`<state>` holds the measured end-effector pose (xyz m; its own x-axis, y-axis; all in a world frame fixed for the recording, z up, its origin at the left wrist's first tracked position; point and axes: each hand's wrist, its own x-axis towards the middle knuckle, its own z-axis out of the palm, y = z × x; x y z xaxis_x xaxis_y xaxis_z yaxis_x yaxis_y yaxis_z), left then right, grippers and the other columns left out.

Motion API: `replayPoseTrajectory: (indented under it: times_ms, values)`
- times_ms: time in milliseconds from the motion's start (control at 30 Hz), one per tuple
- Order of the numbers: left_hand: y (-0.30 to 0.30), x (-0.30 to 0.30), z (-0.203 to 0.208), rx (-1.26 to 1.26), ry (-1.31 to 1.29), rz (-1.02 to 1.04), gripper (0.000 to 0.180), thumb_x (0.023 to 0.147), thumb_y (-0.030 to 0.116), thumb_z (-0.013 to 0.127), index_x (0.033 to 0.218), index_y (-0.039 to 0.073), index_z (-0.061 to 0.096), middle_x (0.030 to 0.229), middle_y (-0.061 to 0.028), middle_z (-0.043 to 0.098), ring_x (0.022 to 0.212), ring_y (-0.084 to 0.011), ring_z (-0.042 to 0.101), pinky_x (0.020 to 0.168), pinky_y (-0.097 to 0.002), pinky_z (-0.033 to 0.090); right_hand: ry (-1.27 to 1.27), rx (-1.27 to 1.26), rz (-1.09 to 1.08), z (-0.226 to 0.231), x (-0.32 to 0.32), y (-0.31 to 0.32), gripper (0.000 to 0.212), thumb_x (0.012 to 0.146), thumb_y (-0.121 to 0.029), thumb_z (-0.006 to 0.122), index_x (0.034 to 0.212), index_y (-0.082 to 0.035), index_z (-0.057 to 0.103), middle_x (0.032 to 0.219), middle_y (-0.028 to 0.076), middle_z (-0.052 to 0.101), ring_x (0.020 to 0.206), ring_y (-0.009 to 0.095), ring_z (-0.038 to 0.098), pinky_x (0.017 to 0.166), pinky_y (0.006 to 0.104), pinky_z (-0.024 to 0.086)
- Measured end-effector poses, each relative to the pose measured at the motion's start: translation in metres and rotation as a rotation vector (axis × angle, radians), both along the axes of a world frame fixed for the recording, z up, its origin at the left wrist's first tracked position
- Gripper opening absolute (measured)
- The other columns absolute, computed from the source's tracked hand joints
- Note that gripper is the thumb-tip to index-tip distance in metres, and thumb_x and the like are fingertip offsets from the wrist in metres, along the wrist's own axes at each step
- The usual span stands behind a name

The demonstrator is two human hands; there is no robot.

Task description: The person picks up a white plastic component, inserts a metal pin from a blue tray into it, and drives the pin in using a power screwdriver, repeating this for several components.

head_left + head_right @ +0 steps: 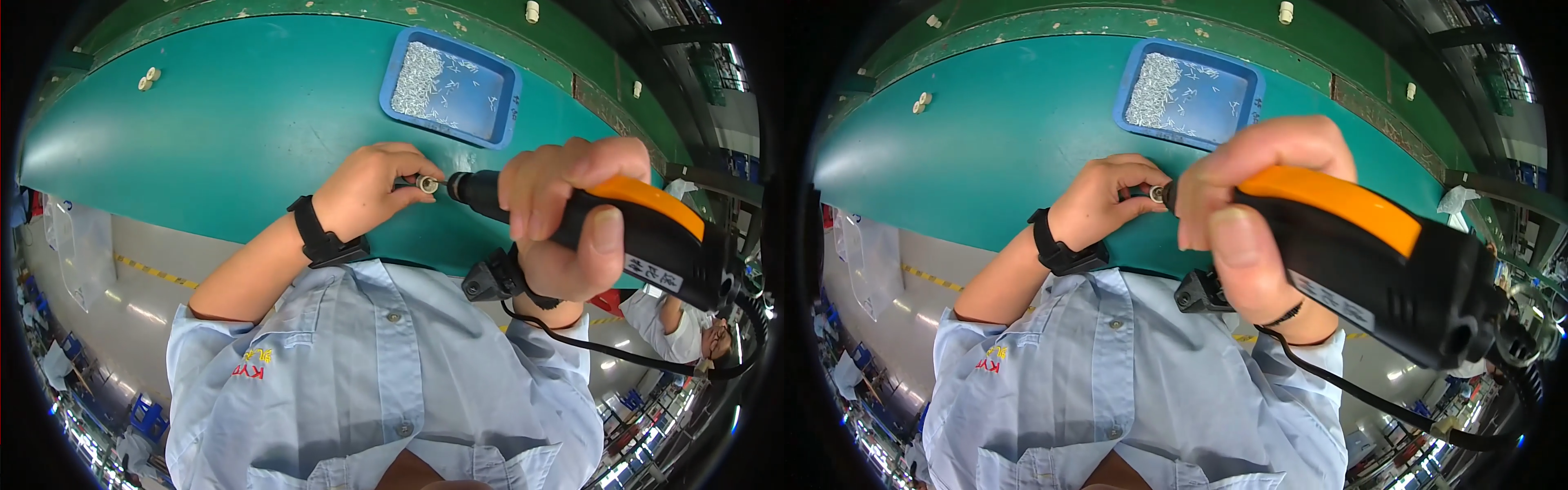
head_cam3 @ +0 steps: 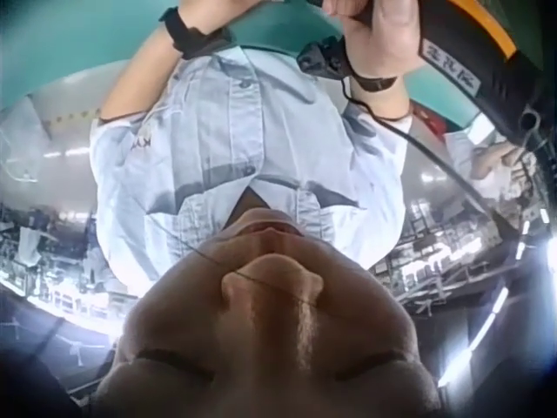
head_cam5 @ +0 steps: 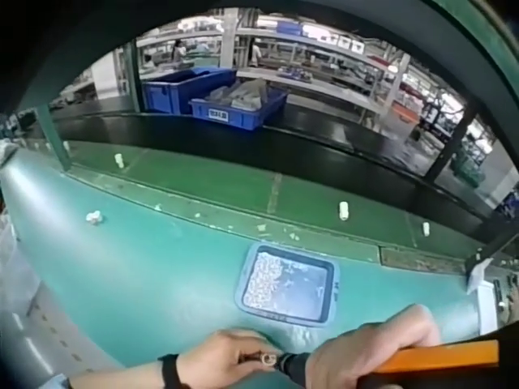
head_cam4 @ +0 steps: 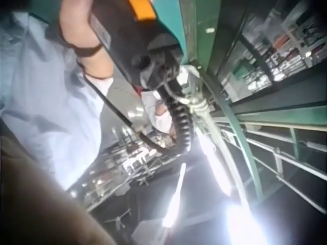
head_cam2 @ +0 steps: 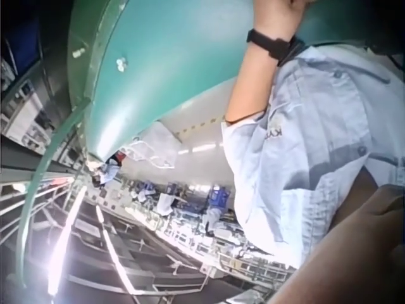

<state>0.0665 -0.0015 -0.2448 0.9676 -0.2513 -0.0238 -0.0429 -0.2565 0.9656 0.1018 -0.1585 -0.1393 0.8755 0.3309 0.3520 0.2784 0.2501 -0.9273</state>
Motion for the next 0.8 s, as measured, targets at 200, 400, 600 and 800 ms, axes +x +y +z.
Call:
replayPoseTrajectory:
  times_ms: [200,400,600,800]
  values:
    - [0.002,-0.001,0.002,-0.020,0.010,0.007,0.023,0.071,0.004,0.068,0.095,0.003,0.065,0.079,-0.0092,0.060,0.069,-0.0207,0.058,0.062,-0.0296,0.048,0.039,-0.041,0.029,-0.007,0.001,0.003,0.034,0.082,-0.033,0.058,0.092,-0.005,0.042,0.053,0.002,0.043,0.043,0.014,0.043,0.045,0.0295,0.037]
    - [0.004,0.000,0.002,-0.021,0.037,0.004,0.023,0.071,0.004,0.068,0.093,0.003,0.065,0.079,-0.0090,0.060,0.068,-0.0212,0.058,0.062,-0.0297,0.048,0.047,-0.015,0.037,-0.006,-0.001,0.005,0.033,0.083,-0.033,0.058,0.091,-0.005,0.042,0.053,0.002,0.043,0.043,0.013,0.043,0.045,0.0288,0.038]
    - [0.002,0.001,-0.004,-0.046,0.004,0.018,0.022,0.070,0.003,0.068,0.092,0.003,0.065,0.079,-0.0090,0.060,0.068,-0.0222,0.058,0.061,-0.0305,0.047,0.052,-0.035,0.031,-0.013,0.001,0.008,0.033,0.083,-0.033,0.058,0.090,-0.006,0.042,0.053,0.002,0.043,0.043,0.013,0.044,0.047,0.0288,0.038]
    - [0.003,0.001,-0.002,-0.025,-0.035,0.022,0.021,0.068,0.003,0.069,0.089,0.004,0.066,0.079,-0.0092,0.061,0.070,-0.0245,0.058,0.062,-0.0319,0.047,-0.006,-0.126,0.066,-0.018,0.002,0.005,0.036,0.084,-0.037,0.060,0.085,-0.007,0.040,0.054,0.000,0.044,0.044,0.012,0.045,0.047,0.0287,0.039]
